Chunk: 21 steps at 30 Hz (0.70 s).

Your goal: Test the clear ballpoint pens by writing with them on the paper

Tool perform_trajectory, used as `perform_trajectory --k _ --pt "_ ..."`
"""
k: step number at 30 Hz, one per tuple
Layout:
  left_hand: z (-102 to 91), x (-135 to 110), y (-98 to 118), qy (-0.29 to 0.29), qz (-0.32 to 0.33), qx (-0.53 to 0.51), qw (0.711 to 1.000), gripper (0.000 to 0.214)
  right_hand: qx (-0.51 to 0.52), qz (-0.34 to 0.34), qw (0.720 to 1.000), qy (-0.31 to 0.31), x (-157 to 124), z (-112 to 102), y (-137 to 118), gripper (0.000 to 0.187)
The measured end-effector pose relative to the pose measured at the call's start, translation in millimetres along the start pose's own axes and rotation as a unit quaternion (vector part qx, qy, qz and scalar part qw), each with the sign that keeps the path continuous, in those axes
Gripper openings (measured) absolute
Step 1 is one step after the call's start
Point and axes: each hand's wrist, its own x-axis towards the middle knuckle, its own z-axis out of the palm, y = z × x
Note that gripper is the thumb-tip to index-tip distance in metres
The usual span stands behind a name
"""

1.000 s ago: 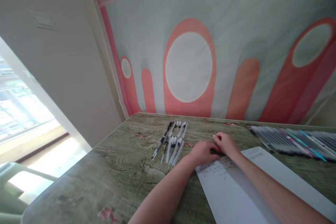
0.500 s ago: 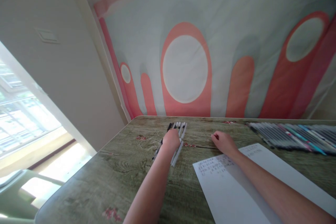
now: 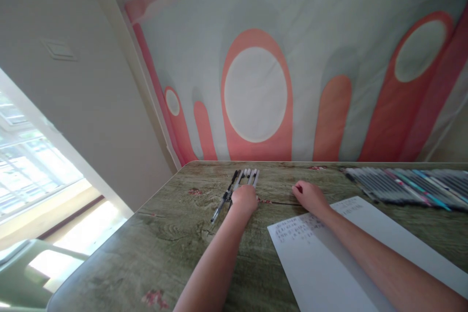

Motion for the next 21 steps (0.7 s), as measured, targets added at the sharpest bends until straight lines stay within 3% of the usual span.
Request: perform_trajectory --k 4,10,16,21 --pt "5.9 -8 13 -0.068 0.022 0.168 0.983 0.027 -0.005 0.001 1.0 0.001 0 0 -1 0.024" --pt "14.5 -14 23 -0.051 0.047 0.188 0.98 0.035 -0.016 0.005 1.0 0.007 -1 -2 -5 0.024" --pt "23.2 -4 15 -0.073 0.109 0.086 0.988 0.019 -0.002 0.008 1.0 -0.003 -2 -4 -7 0.024" --pt "37.4 9 7 -0.03 0.129 -0.139 0.981 0.011 0.055 0.023 0.998 -0.013 -2 -7 -8 0.026"
